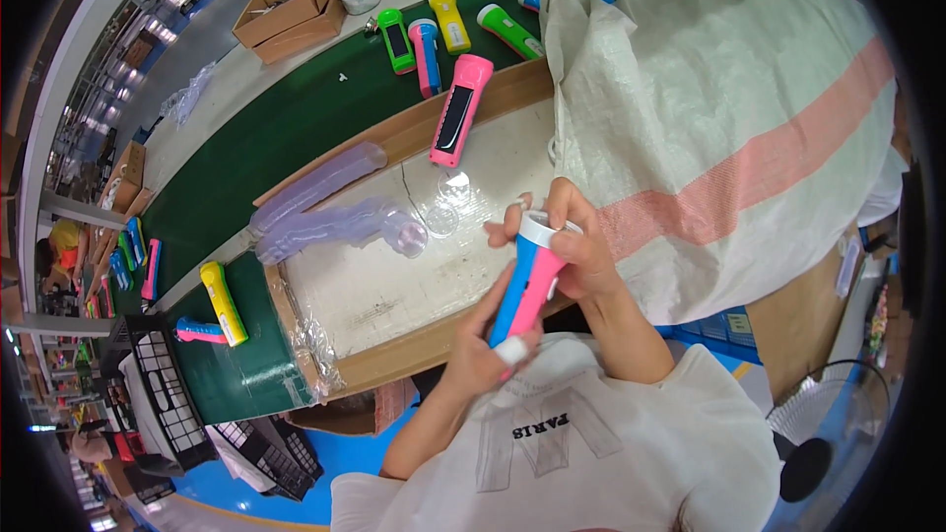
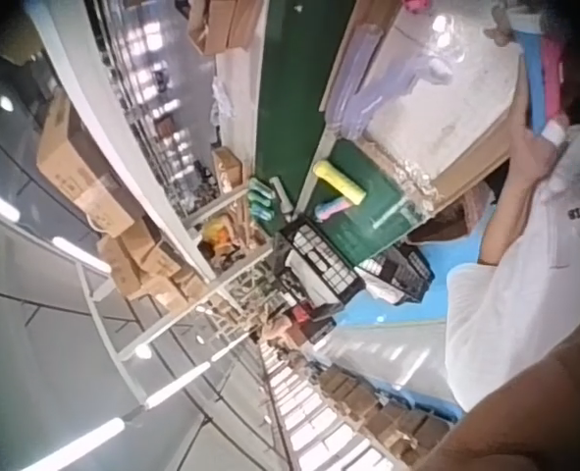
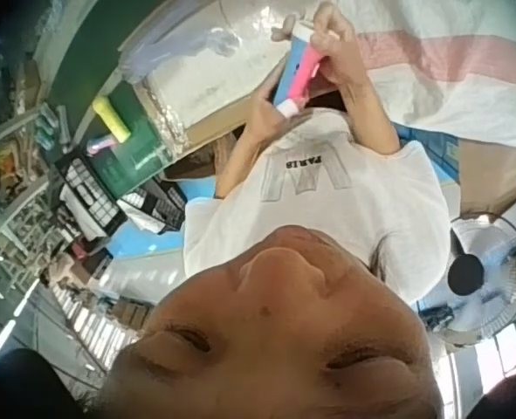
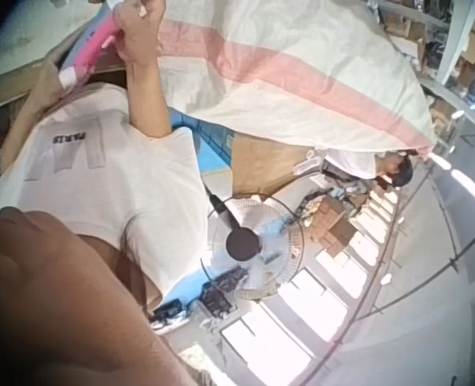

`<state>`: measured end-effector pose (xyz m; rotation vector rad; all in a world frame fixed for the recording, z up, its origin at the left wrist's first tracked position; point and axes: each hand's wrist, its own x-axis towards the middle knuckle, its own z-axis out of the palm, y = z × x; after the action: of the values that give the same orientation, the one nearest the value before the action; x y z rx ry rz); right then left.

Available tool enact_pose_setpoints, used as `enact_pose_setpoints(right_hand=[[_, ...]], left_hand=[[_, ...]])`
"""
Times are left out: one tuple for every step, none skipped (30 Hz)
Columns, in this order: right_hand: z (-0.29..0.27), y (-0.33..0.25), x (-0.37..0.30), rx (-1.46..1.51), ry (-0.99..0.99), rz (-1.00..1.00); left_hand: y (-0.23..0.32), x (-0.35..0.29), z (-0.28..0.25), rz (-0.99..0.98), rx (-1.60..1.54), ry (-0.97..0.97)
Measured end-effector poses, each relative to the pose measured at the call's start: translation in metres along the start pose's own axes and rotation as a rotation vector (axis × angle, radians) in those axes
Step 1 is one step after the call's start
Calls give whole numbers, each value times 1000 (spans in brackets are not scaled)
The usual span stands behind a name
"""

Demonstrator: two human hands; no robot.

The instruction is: Assembling the bodies and caps of various colored plastic flashlights on a factory assembly line.

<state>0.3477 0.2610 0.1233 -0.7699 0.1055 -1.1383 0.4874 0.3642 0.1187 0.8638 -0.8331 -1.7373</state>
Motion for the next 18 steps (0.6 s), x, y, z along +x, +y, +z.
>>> enact_pose_setpoints(right_hand=[[-2,-4,-4,-371,159,10],[1,-1,-1,-398,287,13],[0,1,-1,-393,287,18],[-3,4,0,-382,327,22],[-4,6,1,-371,368,26],[-4,8,1,-367,372,21],[-5,9,2,-364,384,58],[-6,9,1,-361,396,95],[-9,7,1,-355,399,94],[-14,2,1,-224,312,107],[-18,-2,0,-94,224,118],[-23,-4,-1,-18,197,139],[-23,-5,-1,-14,197,134],[-21,-5,-1,-55,211,167],[-21,-5,-1,-95,226,199],[-21,-4,-2,-92,230,193],[-23,-2,-2,-183,281,186],[-24,1,-2,-274,332,178]], left_hand=[[-5,14,-13,200,373,22],[-10,27,-23,406,744,49],[-14,30,-22,438,783,105],[-15,30,-22,436,789,100],[-16,30,-21,385,748,118],[-16,30,-22,334,705,134],[-19,31,-24,330,711,134],[-21,32,-30,277,621,94],[-21,32,-34,224,531,54],[-16,31,-34,223,534,49],[-9,29,-32,51,201,-41],[-4,29,-33,-122,-132,-128],[-4,27,-39,-145,-302,-245],[-6,25,-39,-149,-295,-246],[-8,25,-36,-149,-361,-214],[-9,25,-33,-151,-430,-183],[-10,28,-35,-129,-332,-144],[-11,28,-35,2,43,-32]])
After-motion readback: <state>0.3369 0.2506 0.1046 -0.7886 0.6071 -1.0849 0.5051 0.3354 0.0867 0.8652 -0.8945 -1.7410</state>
